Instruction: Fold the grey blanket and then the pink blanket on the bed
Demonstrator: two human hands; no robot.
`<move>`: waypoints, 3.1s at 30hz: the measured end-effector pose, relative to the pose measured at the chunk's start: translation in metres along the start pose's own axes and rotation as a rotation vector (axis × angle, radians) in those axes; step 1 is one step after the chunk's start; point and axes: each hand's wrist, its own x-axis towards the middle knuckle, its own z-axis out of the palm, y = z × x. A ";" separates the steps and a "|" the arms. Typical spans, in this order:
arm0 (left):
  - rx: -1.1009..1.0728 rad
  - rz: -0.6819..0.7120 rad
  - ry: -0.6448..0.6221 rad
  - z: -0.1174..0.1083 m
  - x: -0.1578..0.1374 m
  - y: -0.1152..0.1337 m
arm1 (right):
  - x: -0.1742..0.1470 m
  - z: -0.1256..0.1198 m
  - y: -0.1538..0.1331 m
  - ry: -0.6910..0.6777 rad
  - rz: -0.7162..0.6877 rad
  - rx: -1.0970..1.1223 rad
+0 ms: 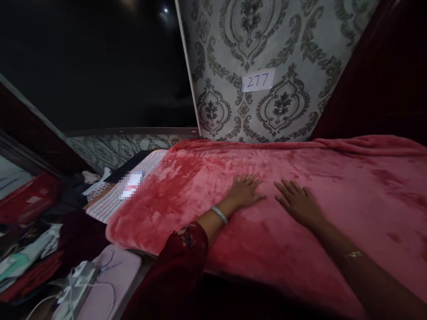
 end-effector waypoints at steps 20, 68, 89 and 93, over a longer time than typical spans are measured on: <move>0.133 -0.834 0.142 -0.060 -0.072 -0.186 | 0.000 0.000 0.005 -0.070 0.046 0.065; 0.161 -0.239 0.022 -0.031 -0.017 -0.127 | -0.101 -0.076 0.187 -0.092 0.897 -0.099; 0.120 -0.547 -0.057 -0.051 -0.041 -0.162 | -0.030 0.016 0.046 0.093 -0.067 0.060; 0.176 -0.770 0.015 -0.067 -0.090 -0.203 | -0.032 0.016 0.044 0.122 -0.066 0.069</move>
